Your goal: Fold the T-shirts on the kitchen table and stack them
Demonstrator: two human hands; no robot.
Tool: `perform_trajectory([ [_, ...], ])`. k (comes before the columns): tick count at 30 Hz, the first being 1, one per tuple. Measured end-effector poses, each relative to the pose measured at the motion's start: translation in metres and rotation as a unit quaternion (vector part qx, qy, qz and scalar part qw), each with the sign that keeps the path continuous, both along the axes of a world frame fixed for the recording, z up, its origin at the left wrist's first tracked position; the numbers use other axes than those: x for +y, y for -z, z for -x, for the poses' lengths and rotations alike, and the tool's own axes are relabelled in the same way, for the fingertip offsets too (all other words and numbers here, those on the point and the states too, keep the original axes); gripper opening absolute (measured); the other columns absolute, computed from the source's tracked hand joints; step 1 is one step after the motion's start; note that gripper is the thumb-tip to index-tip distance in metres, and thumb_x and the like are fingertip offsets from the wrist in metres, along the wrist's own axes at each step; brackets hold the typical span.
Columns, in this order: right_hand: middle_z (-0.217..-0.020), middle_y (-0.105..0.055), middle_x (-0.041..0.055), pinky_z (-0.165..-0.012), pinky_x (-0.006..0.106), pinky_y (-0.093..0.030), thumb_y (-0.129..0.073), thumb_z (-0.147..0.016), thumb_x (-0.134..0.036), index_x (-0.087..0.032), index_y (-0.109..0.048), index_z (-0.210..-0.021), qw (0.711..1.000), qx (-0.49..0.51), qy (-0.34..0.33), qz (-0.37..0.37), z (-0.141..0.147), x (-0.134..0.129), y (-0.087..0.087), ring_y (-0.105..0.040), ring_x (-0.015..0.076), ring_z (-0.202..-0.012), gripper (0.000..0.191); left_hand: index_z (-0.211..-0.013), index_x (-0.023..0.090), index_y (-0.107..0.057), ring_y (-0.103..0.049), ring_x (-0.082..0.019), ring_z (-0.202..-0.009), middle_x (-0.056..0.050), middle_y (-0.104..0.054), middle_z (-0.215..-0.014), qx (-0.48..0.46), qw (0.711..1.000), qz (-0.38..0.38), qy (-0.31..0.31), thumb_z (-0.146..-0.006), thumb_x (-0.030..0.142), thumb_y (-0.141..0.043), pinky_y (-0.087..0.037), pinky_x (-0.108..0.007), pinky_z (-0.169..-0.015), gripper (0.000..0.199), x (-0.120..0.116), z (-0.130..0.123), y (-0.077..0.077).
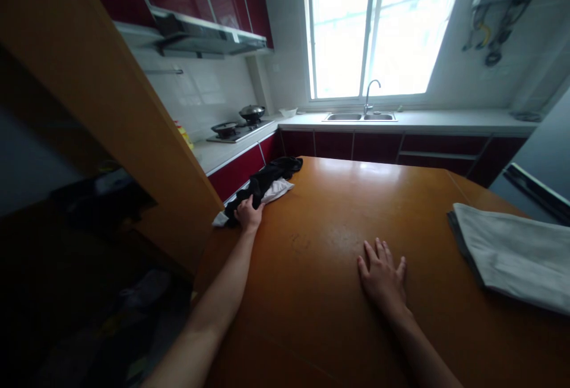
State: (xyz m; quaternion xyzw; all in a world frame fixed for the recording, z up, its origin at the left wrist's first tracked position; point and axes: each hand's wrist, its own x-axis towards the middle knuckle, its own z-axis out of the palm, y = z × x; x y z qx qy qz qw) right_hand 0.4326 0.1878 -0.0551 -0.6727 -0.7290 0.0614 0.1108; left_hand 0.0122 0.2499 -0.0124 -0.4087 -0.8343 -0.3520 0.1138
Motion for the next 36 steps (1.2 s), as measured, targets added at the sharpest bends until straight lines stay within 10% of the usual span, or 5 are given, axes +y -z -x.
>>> perform_trajectory([
  [5, -0.163, -0.028, 0.0091, -0.118, 0.063, -0.008, -0.026, -0.099, -0.048, -0.024, -0.043, -0.151, 1.000, -0.006, 0.001, 0.005, -0.001, 0.001, 0.001, -0.019, 0.0244, -0.152, 0.059, -0.096, 0.021, -0.074, -0.053, -0.029, -0.124, -0.011, -0.066, -0.124, 0.043, 0.998, -0.038, 0.021, -0.091, 0.026, -0.061, -0.021, -0.052, -0.117, 0.015, 0.005, -0.018, -0.013],
  [12, -0.163, -0.028, 0.0103, -0.117, 0.064, -0.008, -0.027, -0.099, -0.046, -0.024, -0.043, -0.151, 1.000, -0.007, 0.000, 0.015, 0.000, 0.000, -0.003, -0.018, 0.0263, -0.152, 0.059, -0.098, 0.023, -0.072, -0.060, -0.023, -0.117, -0.007, -0.070, -0.123, 0.109, 0.954, -0.030, 0.278, -0.095, 0.022, -0.055, -0.024, -0.048, -0.117, 0.017, 0.008, -0.103, -0.020],
  [23, -0.161, -0.033, 0.0106, -0.118, 0.063, -0.006, -0.027, -0.099, -0.043, -0.021, -0.045, -0.149, 0.999, 0.034, 0.004, -0.003, 0.000, 0.001, -0.005, -0.022, 0.0248, -0.150, 0.057, -0.104, 0.022, -0.073, -0.066, -0.022, -0.101, -0.007, -0.074, -0.108, 0.116, 0.791, 0.113, 0.590, -0.094, 0.036, -0.059, -0.050, -0.032, -0.092, 0.022, -0.040, -0.220, 0.001],
  [30, -0.158, -0.039, 0.0121, -0.119, 0.061, -0.004, -0.027, -0.100, -0.038, -0.019, -0.048, -0.146, 0.995, 0.094, 0.010, -0.013, -0.001, 0.002, -0.006, -0.027, 0.0247, -0.148, 0.054, -0.116, 0.021, -0.067, -0.059, -0.022, -0.118, -0.009, -0.068, -0.121, 0.047, 0.920, -0.019, 0.390, -0.100, 0.028, -0.044, -0.043, -0.036, -0.106, 0.029, -0.029, -0.192, -0.012],
  [36, -0.149, -0.050, 0.0134, -0.120, 0.059, -0.011, -0.035, -0.097, -0.032, -0.017, -0.056, -0.137, 0.984, 0.159, -0.004, -0.078, -0.001, 0.000, -0.010, -0.038, 0.0265, -0.142, 0.048, -0.128, 0.017, -0.063, -0.046, -0.031, -0.136, -0.015, -0.059, -0.138, 0.066, 0.945, 0.123, 0.296, -0.097, 0.037, -0.053, -0.028, -0.051, -0.118, 0.038, -0.010, -0.162, 0.009],
])
